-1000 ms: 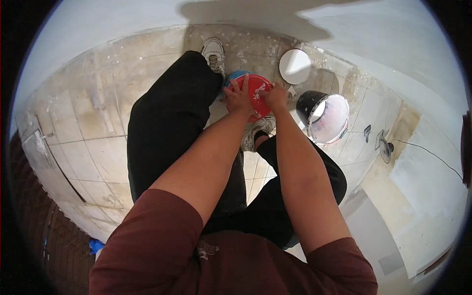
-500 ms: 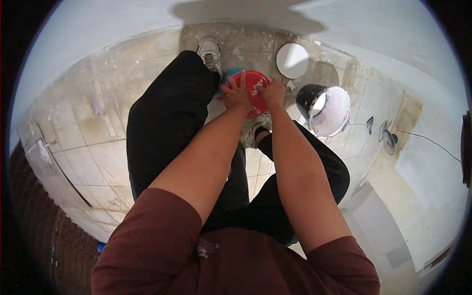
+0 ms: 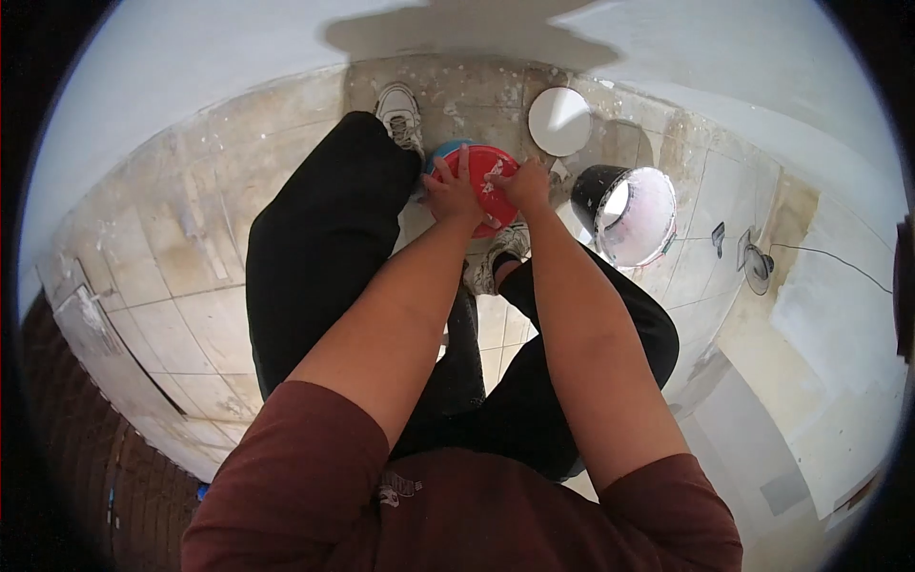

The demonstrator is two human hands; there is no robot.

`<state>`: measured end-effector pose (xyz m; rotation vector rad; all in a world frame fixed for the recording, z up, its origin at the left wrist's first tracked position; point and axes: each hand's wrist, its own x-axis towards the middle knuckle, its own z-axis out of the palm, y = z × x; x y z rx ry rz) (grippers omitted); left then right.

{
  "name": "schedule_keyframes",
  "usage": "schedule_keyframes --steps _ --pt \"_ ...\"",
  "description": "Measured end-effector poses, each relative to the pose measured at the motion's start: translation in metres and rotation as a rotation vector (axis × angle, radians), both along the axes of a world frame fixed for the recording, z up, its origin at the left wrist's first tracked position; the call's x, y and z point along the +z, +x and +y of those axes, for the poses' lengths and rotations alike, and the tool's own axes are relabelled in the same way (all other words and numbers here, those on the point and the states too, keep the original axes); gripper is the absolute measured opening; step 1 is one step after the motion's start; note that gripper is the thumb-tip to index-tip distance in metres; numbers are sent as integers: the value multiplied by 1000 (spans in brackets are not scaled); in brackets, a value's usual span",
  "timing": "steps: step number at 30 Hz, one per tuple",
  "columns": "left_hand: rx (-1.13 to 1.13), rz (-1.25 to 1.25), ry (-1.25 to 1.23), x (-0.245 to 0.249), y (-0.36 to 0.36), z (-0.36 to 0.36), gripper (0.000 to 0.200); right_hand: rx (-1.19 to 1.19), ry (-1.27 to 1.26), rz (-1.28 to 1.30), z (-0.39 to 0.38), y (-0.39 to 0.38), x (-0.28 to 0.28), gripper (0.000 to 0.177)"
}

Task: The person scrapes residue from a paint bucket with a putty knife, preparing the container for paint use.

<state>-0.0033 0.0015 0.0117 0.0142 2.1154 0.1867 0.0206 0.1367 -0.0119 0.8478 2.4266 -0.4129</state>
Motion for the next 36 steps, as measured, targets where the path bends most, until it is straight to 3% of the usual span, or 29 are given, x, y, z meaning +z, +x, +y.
schedule_keyframes --steps 2,5,8,14,20,23,26,29,36 --pt "1 -4 12 3 2 -1 155 17 104 35 -3 10 -4 94" --pt "-5 5 -39 5 2 1 152 2 -58 -74 13 25 -31 94" --pt "11 14 -17 5 4 0 153 6 -8 -153 11 30 -21 86" --pt "17 -6 -44 9 2 3 153 45 24 152 9 43 -7 70" --pt "43 -33 -7 -2 2 1 156 -50 -137 47 12 38 -4 80" --pt "35 -57 -40 8 -2 3 152 -69 -89 67 10 41 -11 82" --pt "43 -7 -31 -2 4 3 153 -70 -4 124 5 40 -3 71" --pt "38 -42 -73 8 -1 6 154 -116 -129 2 13 38 -11 85" --pt "10 -46 -144 4 0 13 157 -189 -100 64 7 43 -18 73"
